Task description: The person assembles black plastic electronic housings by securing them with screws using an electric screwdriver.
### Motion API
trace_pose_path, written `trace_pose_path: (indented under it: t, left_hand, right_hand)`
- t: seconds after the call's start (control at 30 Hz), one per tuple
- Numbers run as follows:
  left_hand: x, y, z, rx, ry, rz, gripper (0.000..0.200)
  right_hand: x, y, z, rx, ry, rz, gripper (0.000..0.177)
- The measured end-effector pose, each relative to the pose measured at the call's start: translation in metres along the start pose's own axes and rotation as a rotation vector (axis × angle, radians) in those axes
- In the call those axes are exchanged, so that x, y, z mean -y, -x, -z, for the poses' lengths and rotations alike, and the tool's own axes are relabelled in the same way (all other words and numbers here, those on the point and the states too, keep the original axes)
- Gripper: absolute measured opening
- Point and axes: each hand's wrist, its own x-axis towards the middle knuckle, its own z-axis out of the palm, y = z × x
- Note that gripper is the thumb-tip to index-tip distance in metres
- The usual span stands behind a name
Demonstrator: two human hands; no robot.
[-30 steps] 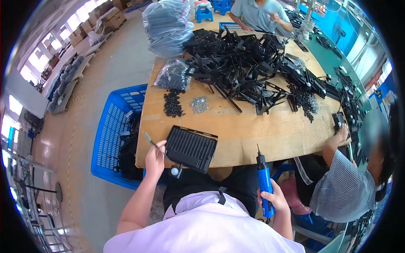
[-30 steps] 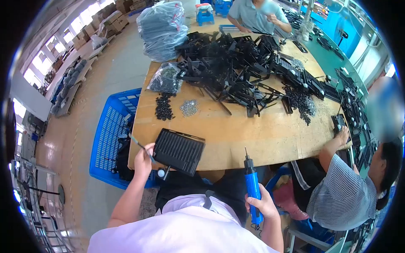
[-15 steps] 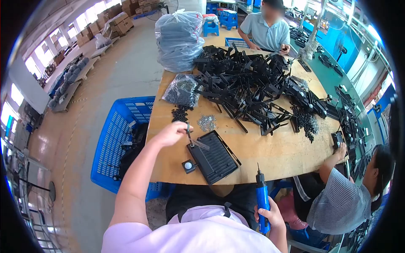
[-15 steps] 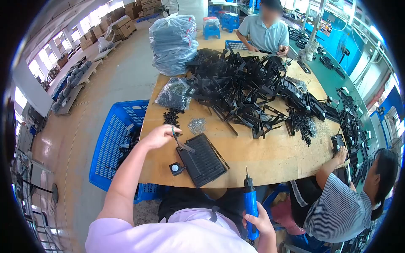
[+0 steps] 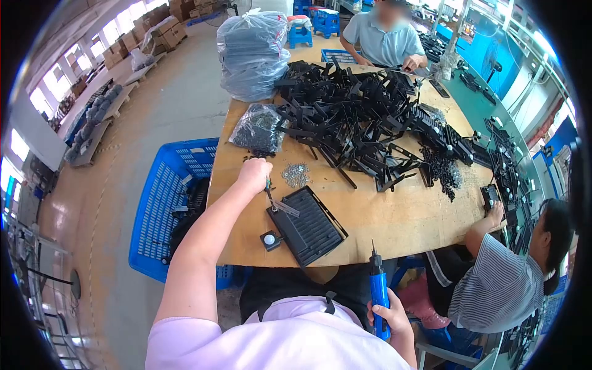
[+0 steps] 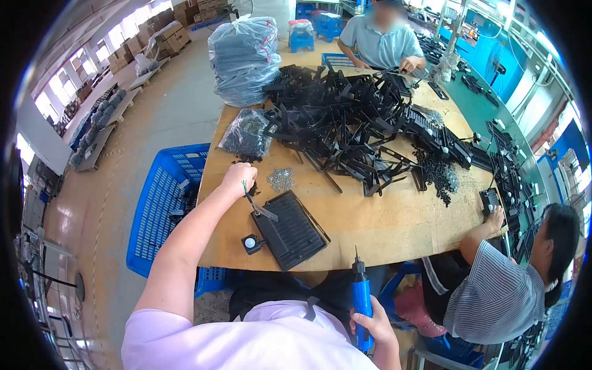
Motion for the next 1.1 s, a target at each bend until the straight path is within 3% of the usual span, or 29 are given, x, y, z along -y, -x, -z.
trace_pose_path:
  t: [0.1,0.2,0.27,0.33,0.47,0.57,0.7,0.9,1.1]
  left_hand:
    - [-0.005,0.008,0.014,-0.135,0.147,0.087,0.008]
    - [-0.015,0.021,0.047,-0.175,0.473,0.455,0.011]
    - [-0.032,0.047,0.089,-0.312,0.751,0.602,0.014]
    - [-0.067,0.081,0.125,-0.573,1.176,0.58,0.017]
    - [-0.133,0.148,0.138,-0.355,1.74,0.351,0.014]
    - [-0.166,0.149,0.118,-0.079,2.114,0.409,0.016]
    - [-0.19,0.14,0.093,0.111,2.188,0.574,0.015]
    - [-0.211,0.14,0.079,0.239,2.178,0.551,0.015]
    - [-0.217,0.141,0.075,0.243,2.17,0.513,0.014]
  right_hand:
    - [0.003,0.0,-0.002,0.005,0.004,0.006,0.075]
    - [0.004,0.001,0.0,0.023,0.008,0.016,0.076]
    - [0.007,0.003,-0.001,0.041,0.014,0.022,0.079]
    - [0.016,0.009,-0.005,0.084,0.023,0.022,0.082]
    - [0.027,0.005,-0.01,0.239,0.11,0.014,0.083]
    - [0.034,-0.003,-0.019,0.352,0.288,0.025,0.086]
    - [0.049,-0.007,-0.035,0.453,0.464,0.052,0.087]
    - [0.049,-0.003,-0.038,0.434,0.479,0.077,0.085]
    - [0.042,0.001,-0.034,0.429,0.417,0.046,0.088]
